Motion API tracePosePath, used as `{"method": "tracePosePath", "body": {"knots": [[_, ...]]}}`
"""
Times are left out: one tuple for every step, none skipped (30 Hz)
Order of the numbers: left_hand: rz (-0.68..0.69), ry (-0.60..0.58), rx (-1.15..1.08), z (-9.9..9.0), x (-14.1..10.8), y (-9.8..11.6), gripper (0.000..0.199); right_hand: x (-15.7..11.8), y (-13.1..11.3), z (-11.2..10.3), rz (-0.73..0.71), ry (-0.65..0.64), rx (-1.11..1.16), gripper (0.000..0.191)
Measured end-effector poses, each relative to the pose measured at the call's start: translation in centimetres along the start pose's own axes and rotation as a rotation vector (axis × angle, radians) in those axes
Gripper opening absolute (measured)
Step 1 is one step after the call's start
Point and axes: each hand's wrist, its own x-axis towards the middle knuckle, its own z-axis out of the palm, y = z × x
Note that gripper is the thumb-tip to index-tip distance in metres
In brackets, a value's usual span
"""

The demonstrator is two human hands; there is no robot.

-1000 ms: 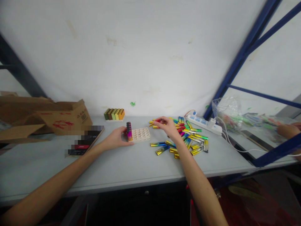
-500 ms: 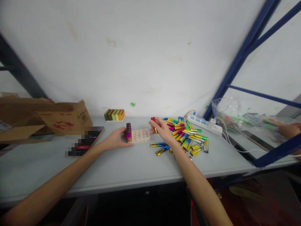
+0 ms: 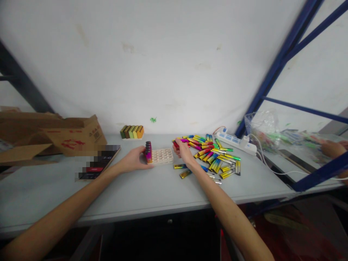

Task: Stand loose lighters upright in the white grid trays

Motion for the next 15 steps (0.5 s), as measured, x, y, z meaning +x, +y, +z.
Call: {"method": "tracePosePath", "body": {"knots": [[-0.006, 0.001, -0.005, 0.01, 0.01, -0.03, 0.052, -0.01, 0.11, 0.10, 0.010, 0.009, -0.002, 0.057], [-0.012, 0.000, -0.009, 0.02, 0.02, -0.09, 0.053, -0.05, 0.19, 0.20, 0.014, 0.019, -0.009, 0.056], [-0.015, 0.002, -0.011, 0.05, 0.03, -0.15, 0.053, -0.12, 0.23, 0.30, 0.011, 0.030, -0.022, 0.055], [-0.017, 0.005, -0.011, 0.08, 0.04, -0.22, 0.054, -0.21, 0.24, 0.37, 0.004, 0.037, -0.040, 0.054], [-0.016, 0.007, -0.010, 0.12, 0.05, -0.28, 0.056, -0.30, 0.22, 0.43, -0.003, 0.042, -0.057, 0.053], [-0.014, 0.008, -0.009, 0.15, 0.05, -0.34, 0.056, -0.39, 0.19, 0.46, -0.009, 0.043, -0.072, 0.053], [-0.013, 0.007, -0.007, 0.18, 0.05, -0.39, 0.057, -0.45, 0.15, 0.47, -0.012, 0.041, -0.081, 0.053], [-0.012, 0.005, -0.003, 0.19, 0.04, -0.41, 0.057, -0.49, 0.13, 0.46, -0.010, 0.036, -0.084, 0.053], [-0.011, 0.003, 0.003, 0.20, 0.02, -0.42, 0.057, -0.50, 0.12, 0.44, -0.004, 0.033, -0.083, 0.054], [-0.010, 0.000, 0.009, 0.20, 0.01, -0.41, 0.056, -0.48, 0.12, 0.40, 0.002, 0.031, -0.079, 0.055], [-0.009, 0.000, 0.013, 0.19, 0.00, -0.38, 0.056, -0.44, 0.15, 0.37, 0.005, 0.029, -0.076, 0.056], [-0.010, 0.002, 0.015, 0.18, -0.01, -0.35, 0.056, -0.37, 0.18, 0.33, 0.005, 0.026, -0.073, 0.057], [-0.011, 0.005, 0.013, 0.17, -0.02, -0.32, 0.056, -0.29, 0.22, 0.31, 0.001, 0.020, -0.068, 0.058], [-0.014, 0.009, 0.009, 0.16, -0.02, -0.29, 0.056, -0.21, 0.26, 0.29, -0.007, 0.012, -0.059, 0.058], [-0.017, 0.011, 0.004, 0.15, -0.03, -0.26, 0.056, -0.12, 0.28, 0.28, -0.019, 0.002, -0.045, 0.058]]}}
